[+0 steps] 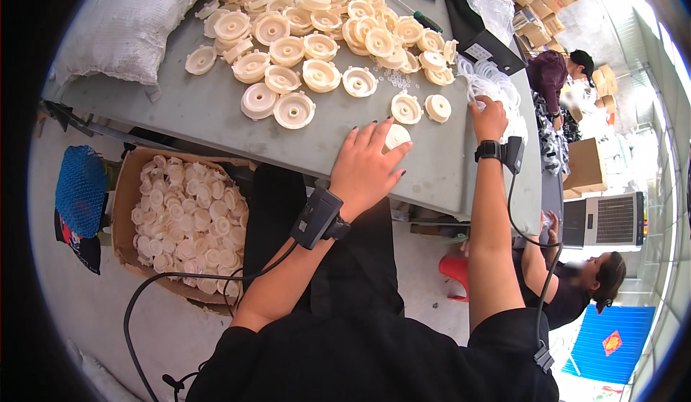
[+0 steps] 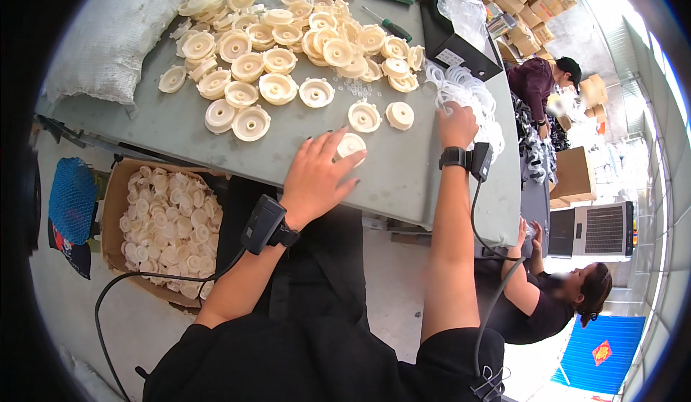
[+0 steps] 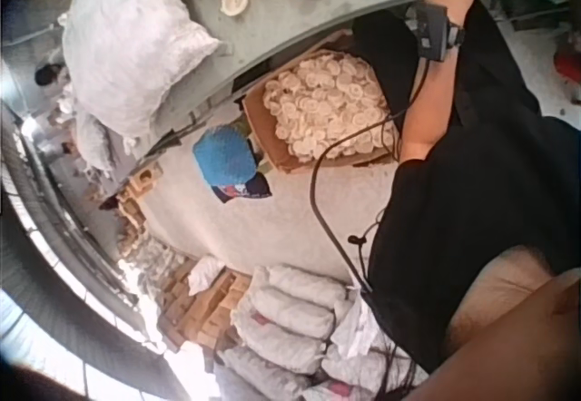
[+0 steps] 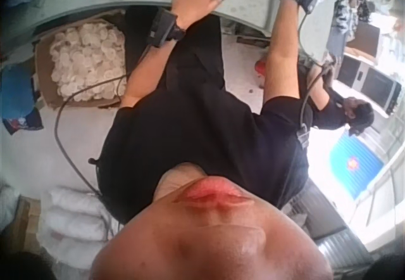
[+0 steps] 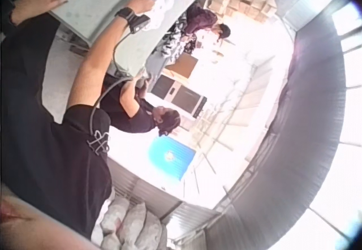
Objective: Assembling small white plastic components by hand at a manufacturing workstation.
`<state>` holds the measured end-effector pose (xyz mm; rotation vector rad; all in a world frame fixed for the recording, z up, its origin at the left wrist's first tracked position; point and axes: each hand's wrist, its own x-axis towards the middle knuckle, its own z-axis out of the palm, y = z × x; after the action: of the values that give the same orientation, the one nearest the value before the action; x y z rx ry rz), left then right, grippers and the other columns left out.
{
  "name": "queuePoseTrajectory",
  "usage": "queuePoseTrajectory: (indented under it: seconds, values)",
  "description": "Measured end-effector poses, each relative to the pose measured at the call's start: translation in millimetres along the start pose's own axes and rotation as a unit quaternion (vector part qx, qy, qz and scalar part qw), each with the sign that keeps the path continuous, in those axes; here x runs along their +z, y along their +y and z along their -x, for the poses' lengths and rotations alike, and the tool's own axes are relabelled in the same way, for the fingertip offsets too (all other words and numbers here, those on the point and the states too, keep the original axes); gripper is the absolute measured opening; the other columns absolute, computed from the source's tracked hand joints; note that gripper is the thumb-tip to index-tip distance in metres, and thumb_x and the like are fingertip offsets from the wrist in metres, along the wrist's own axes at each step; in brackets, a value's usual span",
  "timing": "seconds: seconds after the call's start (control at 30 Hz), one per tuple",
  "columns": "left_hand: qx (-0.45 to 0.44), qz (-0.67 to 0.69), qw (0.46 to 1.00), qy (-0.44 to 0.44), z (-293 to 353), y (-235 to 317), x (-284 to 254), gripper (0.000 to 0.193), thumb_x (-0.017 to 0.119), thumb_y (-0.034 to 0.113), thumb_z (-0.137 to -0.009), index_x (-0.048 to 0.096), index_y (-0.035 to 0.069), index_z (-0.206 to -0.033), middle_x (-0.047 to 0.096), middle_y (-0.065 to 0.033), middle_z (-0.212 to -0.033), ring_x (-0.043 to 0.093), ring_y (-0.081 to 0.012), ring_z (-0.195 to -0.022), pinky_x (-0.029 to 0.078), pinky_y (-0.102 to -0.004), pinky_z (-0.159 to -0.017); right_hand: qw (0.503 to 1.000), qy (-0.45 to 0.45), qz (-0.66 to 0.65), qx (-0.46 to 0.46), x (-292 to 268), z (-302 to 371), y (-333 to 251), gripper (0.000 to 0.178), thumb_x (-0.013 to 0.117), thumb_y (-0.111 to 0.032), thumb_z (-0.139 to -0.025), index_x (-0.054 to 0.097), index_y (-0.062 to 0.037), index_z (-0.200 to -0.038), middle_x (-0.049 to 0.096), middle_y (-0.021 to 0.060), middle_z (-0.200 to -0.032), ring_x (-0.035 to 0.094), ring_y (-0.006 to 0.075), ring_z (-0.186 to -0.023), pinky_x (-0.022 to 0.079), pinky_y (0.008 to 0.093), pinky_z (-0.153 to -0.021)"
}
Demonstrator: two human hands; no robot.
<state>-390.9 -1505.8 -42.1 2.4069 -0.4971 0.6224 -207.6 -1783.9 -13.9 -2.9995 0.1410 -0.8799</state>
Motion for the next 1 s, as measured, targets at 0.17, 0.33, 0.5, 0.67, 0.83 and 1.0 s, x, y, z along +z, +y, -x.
queuePoseTrajectory:
  seconds: [0.17, 0.33, 0.5, 0.67, 0.83, 1.0]
  values:
    - [0.001, -0.004, 1.0, -0.007, 0, 0, -1, 0.043, 0.066, 0.028, -0.076, 0.057, 0.021, -0.118, 0.04, -0.012, -0.133, 0.041, -0.03, -0.118, 0.033, -0.0448, -0.099, 1.0, -0.001, 0.004, 0.023, -1, -10, -4, 0.023, 0.068, -0.036, -0.071, 0.067, -0.0189, -0.087, 0.059, 0.0078, -0.088, 0.058, 0.0273, -0.086, 0.044, 0.041, -0.073]
    - [0.005, -0.001, 1.0, -0.014, -1, -1, 0, 0.046, 0.065, 0.028, -0.076, 0.055, 0.021, -0.121, 0.039, -0.0125, -0.135, 0.041, -0.031, -0.119, 0.032, -0.045, -0.099, 1.0, 0.014, 0.013, -0.023, -4, -13, 3, 0.017, 0.068, -0.03, -0.074, 0.067, -0.0162, -0.083, 0.06, 0.0071, -0.088, 0.058, 0.0269, -0.084, 0.044, 0.0393, -0.071]
    - [0.0, 0.028, 1.0, 0.013, -3, 1, -1, 0.054, 0.066, 0.029, -0.075, 0.05, 0.02, -0.125, 0.039, -0.0142, -0.134, 0.04, -0.0321, -0.119, 0.032, -0.0443, -0.099, 0.953, 0.129, -0.271, -0.038, -27, -13, 4, 0.013, 0.069, -0.019, -0.077, 0.067, -0.0071, -0.083, 0.059, 0.0058, -0.082, 0.054, 0.0171, -0.072, 0.043, 0.0297, -0.065]
    - [-0.061, 0.105, 0.99, 0.078, -2, -2, -12, 0.054, 0.066, 0.027, -0.076, 0.049, 0.014, -0.126, 0.041, -0.0146, -0.132, 0.044, -0.0299, -0.114, 0.036, -0.0401, -0.096, 0.828, 0.052, -0.557, 0.048, -74, 29, -30, 0.016, 0.066, -0.016, -0.082, 0.064, -0.0021, -0.089, 0.059, 0.0001, -0.076, 0.048, 0.0065, -0.063, 0.039, 0.0196, -0.059]
    - [-0.204, 0.579, 0.788, 0.05, -10, 7, -26, 0.036, 0.059, 0.016, -0.087, 0.052, -0.002, -0.117, 0.061, -0.0105, -0.103, 0.055, -0.0105, -0.083, 0.046, -0.0254, -0.075, 0.823, -0.155, -0.522, -0.162, -122, 108, -81, 0.009, 0.065, -0.004, -0.079, 0.064, -0.0017, -0.088, 0.065, 0.0035, -0.078, 0.06, 0.0106, -0.068, 0.046, 0.0236, -0.06]
    - [-0.249, 0.568, 0.784, 0.032, -10, 2, -21, 0.022, 0.059, 0.008, -0.086, 0.061, -0.005, -0.104, 0.065, -0.0056, -0.083, 0.056, -0.0067, -0.067, 0.047, -0.021, -0.06, 0.834, -0.222, -0.469, -0.186, -112, 134, -92, 0.011, 0.067, -0.006, -0.078, 0.066, -0.0035, -0.088, 0.067, 0.0052, -0.081, 0.063, 0.0119, -0.073, 0.048, 0.0243, -0.062]
